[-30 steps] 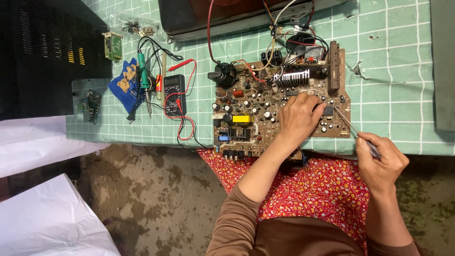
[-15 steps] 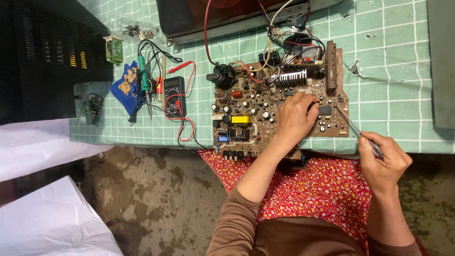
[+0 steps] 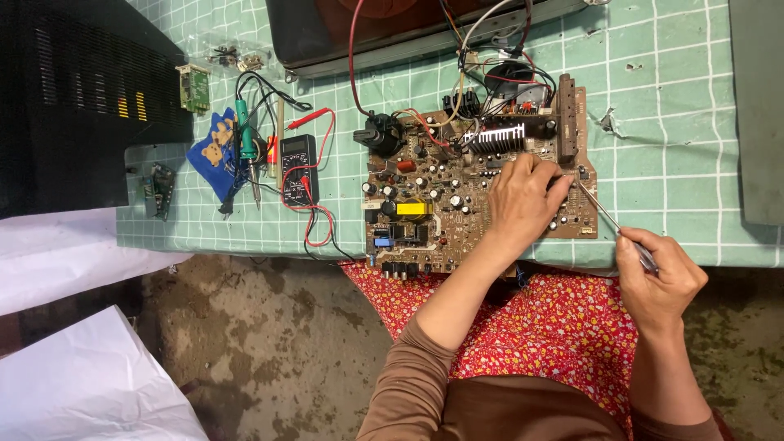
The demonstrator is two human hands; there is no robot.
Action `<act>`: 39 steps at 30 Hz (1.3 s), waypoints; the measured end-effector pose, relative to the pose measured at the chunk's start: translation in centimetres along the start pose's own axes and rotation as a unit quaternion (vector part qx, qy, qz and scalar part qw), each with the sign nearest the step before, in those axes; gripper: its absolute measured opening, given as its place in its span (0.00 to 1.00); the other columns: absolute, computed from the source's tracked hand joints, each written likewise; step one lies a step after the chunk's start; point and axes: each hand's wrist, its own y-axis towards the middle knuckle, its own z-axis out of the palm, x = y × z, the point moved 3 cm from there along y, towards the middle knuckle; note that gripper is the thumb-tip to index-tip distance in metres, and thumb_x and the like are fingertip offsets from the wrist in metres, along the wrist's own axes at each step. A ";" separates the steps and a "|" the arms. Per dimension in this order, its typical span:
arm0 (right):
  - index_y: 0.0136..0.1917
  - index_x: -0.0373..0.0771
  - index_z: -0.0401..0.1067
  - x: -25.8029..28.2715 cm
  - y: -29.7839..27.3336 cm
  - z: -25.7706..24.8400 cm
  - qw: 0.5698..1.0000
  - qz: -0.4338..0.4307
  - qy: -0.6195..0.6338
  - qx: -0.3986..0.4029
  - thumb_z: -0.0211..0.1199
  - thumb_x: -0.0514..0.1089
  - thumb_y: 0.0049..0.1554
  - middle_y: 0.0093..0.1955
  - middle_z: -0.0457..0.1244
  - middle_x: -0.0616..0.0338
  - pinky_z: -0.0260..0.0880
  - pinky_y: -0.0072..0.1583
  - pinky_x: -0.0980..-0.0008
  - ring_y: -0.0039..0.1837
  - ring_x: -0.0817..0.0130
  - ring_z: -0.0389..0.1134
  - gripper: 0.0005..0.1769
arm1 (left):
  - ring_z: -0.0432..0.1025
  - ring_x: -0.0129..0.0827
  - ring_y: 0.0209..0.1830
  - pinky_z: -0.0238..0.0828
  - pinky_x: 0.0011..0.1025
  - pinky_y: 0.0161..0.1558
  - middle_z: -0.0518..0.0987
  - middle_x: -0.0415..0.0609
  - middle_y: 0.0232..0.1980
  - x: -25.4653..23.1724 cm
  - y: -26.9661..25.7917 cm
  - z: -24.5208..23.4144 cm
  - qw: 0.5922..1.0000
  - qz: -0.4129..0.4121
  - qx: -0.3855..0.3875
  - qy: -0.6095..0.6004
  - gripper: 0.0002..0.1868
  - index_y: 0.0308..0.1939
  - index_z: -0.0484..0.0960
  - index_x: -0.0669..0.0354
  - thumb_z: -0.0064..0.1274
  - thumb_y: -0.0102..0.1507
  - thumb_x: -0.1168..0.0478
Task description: Repairing a circuit board by testing components with a multimeter and adjusting them with a screwdriver
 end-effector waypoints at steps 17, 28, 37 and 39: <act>0.58 0.15 0.79 -0.9 0.1 -0.7 1.000 -0.003 -0.010 -0.023 0.70 0.21 0.64 0.41 0.67 0.40 0.54 0.40 0.69 0.35 0.65 0.57 0.09 | 0.72 0.44 0.29 0.72 0.39 0.29 0.79 0.56 0.32 -2.3 0.8 -0.4 0.994 0.031 -0.059 0.083 0.24 0.33 0.84 0.65 0.53 0.61 0.44; 0.58 0.14 0.79 -1.9 -0.4 -0.9 0.999 -0.017 -0.006 -0.028 0.69 0.21 0.63 0.39 0.66 0.40 0.51 0.37 0.71 0.33 0.66 0.57 0.09 | 0.72 0.40 0.27 0.69 0.32 0.23 0.81 0.54 0.28 -1.2 1.2 0.7 0.992 0.022 -0.058 0.110 0.22 0.28 0.85 0.61 0.52 0.63 0.47; 0.58 0.15 0.79 -0.7 0.6 -0.4 0.999 -0.003 -0.024 -0.023 0.70 0.21 0.64 0.43 0.67 0.39 0.57 0.42 0.67 0.37 0.63 0.58 0.09 | 0.75 0.41 0.37 0.77 0.39 0.41 0.81 0.54 0.40 -1.3 -0.6 -2.4 1.000 0.015 -0.008 0.010 0.14 0.41 0.84 0.60 0.50 0.66 0.54; 0.58 0.16 0.80 -1.5 0.5 -0.3 0.999 -0.014 -0.020 -0.034 0.70 0.22 0.64 0.40 0.67 0.41 0.53 0.39 0.69 0.35 0.65 0.57 0.09 | 0.75 0.45 0.42 0.75 0.40 0.45 0.81 0.56 0.45 -1.6 -1.5 -3.6 0.998 0.035 -0.048 -0.012 0.14 0.42 0.85 0.62 0.50 0.66 0.55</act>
